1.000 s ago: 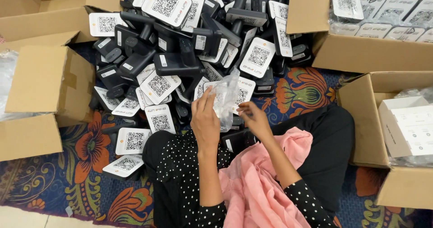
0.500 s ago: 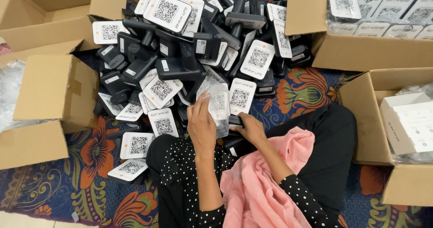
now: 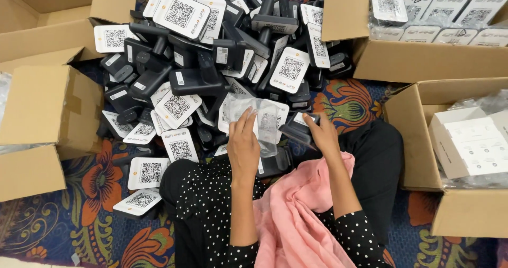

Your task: The person is taking small electronic QR-code displays out of plastic bags and placing them into cardboard boxes.

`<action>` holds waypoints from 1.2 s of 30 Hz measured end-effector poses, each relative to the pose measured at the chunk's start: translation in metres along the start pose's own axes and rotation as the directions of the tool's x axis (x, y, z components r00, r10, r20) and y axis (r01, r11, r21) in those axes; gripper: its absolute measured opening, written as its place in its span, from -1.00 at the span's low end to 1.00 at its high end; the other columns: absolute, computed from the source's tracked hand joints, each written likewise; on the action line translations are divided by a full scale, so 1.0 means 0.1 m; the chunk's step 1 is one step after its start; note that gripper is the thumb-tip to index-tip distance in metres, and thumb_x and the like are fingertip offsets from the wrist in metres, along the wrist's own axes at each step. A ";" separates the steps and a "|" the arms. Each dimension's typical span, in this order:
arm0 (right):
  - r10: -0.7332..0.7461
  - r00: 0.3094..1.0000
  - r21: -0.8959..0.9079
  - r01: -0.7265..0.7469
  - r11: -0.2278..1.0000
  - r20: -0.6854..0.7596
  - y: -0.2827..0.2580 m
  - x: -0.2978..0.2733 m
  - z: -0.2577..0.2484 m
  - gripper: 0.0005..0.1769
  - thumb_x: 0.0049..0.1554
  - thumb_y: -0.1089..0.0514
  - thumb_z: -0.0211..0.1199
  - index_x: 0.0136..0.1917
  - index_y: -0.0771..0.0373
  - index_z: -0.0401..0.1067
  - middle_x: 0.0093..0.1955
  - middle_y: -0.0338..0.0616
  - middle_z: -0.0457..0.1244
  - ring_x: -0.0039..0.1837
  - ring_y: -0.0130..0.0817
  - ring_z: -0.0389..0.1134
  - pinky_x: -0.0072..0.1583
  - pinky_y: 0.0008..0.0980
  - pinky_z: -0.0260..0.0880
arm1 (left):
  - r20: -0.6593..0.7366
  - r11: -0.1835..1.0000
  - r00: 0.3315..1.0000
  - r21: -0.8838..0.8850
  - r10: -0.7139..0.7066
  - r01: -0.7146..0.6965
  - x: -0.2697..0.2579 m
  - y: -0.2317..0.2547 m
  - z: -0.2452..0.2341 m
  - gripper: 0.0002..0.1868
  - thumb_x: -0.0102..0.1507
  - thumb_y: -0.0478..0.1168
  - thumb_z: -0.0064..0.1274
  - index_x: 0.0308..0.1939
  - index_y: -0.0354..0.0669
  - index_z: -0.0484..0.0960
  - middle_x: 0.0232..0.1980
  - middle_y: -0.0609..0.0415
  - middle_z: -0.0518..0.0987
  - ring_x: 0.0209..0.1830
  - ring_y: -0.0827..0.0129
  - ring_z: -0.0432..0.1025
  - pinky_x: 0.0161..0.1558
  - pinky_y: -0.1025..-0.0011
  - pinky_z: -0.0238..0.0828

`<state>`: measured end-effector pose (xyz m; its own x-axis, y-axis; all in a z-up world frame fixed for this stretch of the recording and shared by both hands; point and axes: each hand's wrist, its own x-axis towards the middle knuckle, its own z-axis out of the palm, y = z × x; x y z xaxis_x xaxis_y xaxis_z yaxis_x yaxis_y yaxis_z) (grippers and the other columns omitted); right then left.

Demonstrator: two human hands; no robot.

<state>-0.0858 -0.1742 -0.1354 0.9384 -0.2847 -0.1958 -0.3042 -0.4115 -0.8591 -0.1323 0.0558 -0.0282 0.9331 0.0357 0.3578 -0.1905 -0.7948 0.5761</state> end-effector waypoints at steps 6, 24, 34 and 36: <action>0.015 1.000 -0.204 -0.019 0.979 -0.022 0.62 0.15 0.12 -0.16 0.06 -0.42 0.30 0.19 0.40 0.42 0.09 0.23 0.39 0.18 0.10 0.42 0.18 -0.12 0.36 | 0.056 0.998 0.996 0.002 0.064 -0.064 -0.04 0.09 0.22 -0.43 0.16 -0.52 -0.04 0.27 -0.23 0.53 0.40 0.15 0.46 0.07 0.12 0.40 0.01 0.25 0.49; -0.385 0.857 -0.239 0.476 0.847 0.343 0.90 0.03 0.30 -0.25 -0.24 0.46 0.32 0.26 0.18 0.52 0.27 -0.01 0.37 0.33 0.04 0.35 0.33 -0.22 0.33 | 0.095 0.999 0.995 0.029 0.034 -0.037 -0.01 0.11 0.30 -0.42 0.14 -0.53 -0.03 0.28 -0.27 0.53 0.42 0.14 0.44 0.08 0.12 0.40 0.03 0.25 0.49; -0.200 0.960 0.405 0.106 0.908 0.198 0.32 0.00 -0.17 -0.62 0.02 0.21 0.48 0.08 0.36 0.47 -0.14 -0.04 0.42 -0.21 -0.41 0.49 -0.33 -0.41 0.53 | 0.110 0.985 0.983 0.068 0.149 -0.157 0.54 0.05 -0.18 -0.42 0.13 -0.55 -0.08 0.26 -0.29 0.53 0.38 0.00 0.46 0.06 0.02 0.42 0.05 0.19 0.47; -0.203 0.971 0.688 0.061 0.723 0.127 0.36 0.03 -0.33 -0.65 0.19 0.20 0.39 0.19 0.40 0.45 -0.13 -0.07 0.35 -0.29 -0.42 0.34 -0.43 -0.48 0.27 | 0.113 0.973 0.967 0.018 0.228 -0.232 0.68 0.04 -0.27 -0.45 0.15 -0.54 -0.08 0.25 -0.29 0.55 0.32 0.00 0.53 0.06 -0.03 0.44 0.08 0.15 0.46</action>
<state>-0.0993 -0.2186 -0.1513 0.9937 -0.0830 -0.0756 -0.0495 0.2809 -0.9585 -0.0774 0.0717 0.0184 0.8934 -0.2155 0.3943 -0.3960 -0.7922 0.4643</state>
